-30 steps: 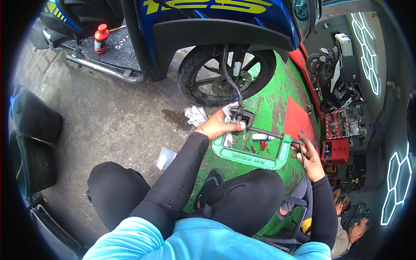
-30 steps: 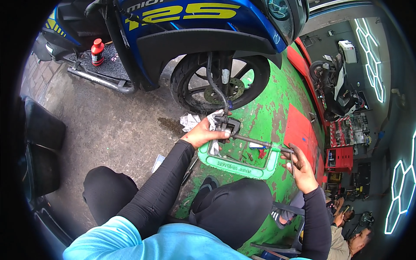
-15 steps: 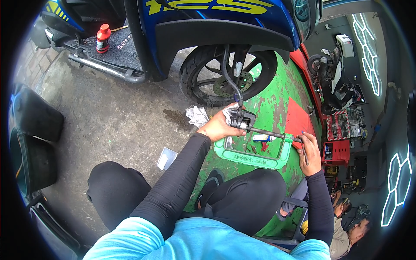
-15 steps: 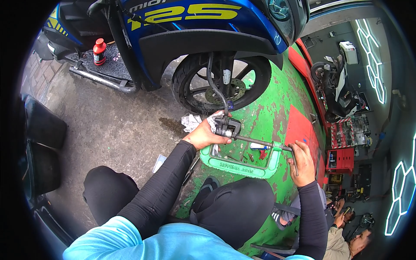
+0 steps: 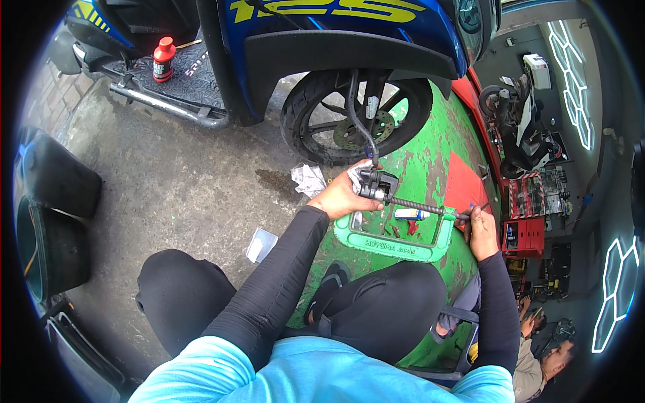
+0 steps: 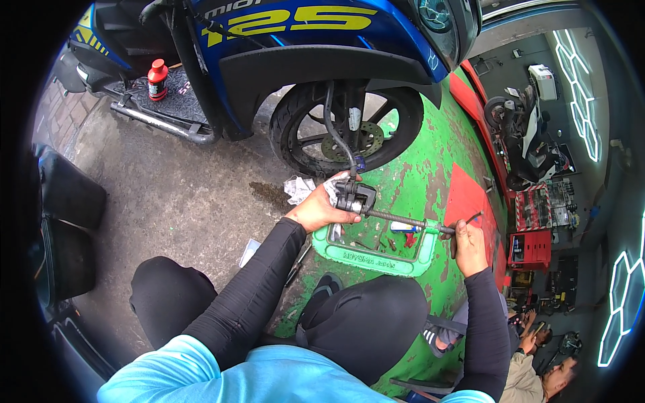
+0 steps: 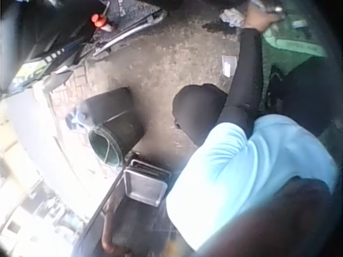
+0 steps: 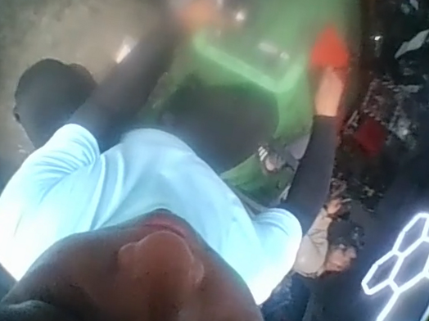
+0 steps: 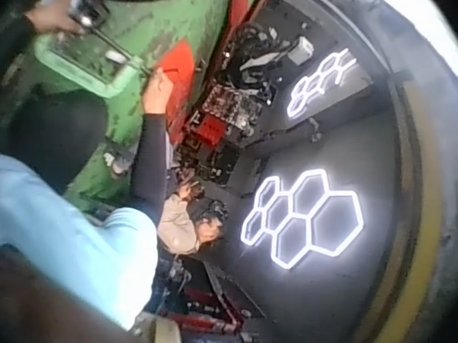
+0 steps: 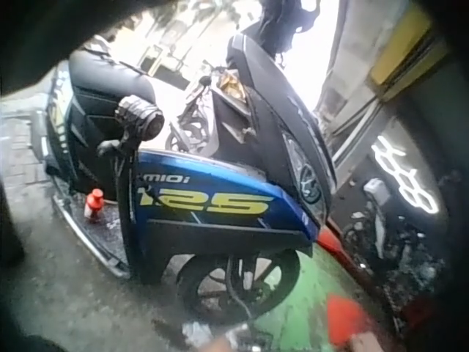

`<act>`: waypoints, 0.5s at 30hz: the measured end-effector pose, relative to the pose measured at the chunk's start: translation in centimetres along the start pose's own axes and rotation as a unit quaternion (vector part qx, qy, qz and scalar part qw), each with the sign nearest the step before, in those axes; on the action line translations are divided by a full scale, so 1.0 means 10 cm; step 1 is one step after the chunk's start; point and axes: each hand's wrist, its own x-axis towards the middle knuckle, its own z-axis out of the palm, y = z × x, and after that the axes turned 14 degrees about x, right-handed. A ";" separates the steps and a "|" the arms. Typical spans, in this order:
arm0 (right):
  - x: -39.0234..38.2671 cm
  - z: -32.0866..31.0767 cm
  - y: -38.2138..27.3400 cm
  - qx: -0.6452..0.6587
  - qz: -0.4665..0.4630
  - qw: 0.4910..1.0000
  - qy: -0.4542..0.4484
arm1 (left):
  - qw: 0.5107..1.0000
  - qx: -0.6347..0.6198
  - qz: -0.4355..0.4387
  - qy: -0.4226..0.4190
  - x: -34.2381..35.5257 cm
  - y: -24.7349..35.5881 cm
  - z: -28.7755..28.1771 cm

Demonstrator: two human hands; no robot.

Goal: Replacing motorcycle brake pads.

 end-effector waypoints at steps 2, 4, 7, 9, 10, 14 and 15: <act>0.05 -0.03 0.02 0.024 0.034 0.999 -0.002 | 1.000 0.007 0.001 0.003 0.00 -0.01 0.00; 0.12 -0.07 0.07 0.048 0.066 0.997 -0.004 | 1.000 0.014 0.003 0.003 0.00 0.00 -0.01; 0.21 -0.09 0.14 0.125 0.080 0.988 -0.031 | 1.000 0.022 0.003 0.000 0.01 0.02 0.00; 0.25 -0.05 0.12 0.260 0.089 0.959 -0.072 | 1.000 0.024 0.002 -0.001 0.01 0.02 -0.01; 0.26 -0.03 0.10 0.260 0.089 0.959 -0.072 | 1.000 0.016 -0.002 0.001 0.00 0.02 -0.01; 0.27 0.00 0.02 0.326 0.160 0.929 -0.066 | 1.000 0.008 -0.001 0.000 0.01 0.01 -0.01; 0.27 0.00 0.01 0.348 0.188 0.916 -0.064 | 1.000 0.008 0.000 0.000 0.01 0.03 -0.01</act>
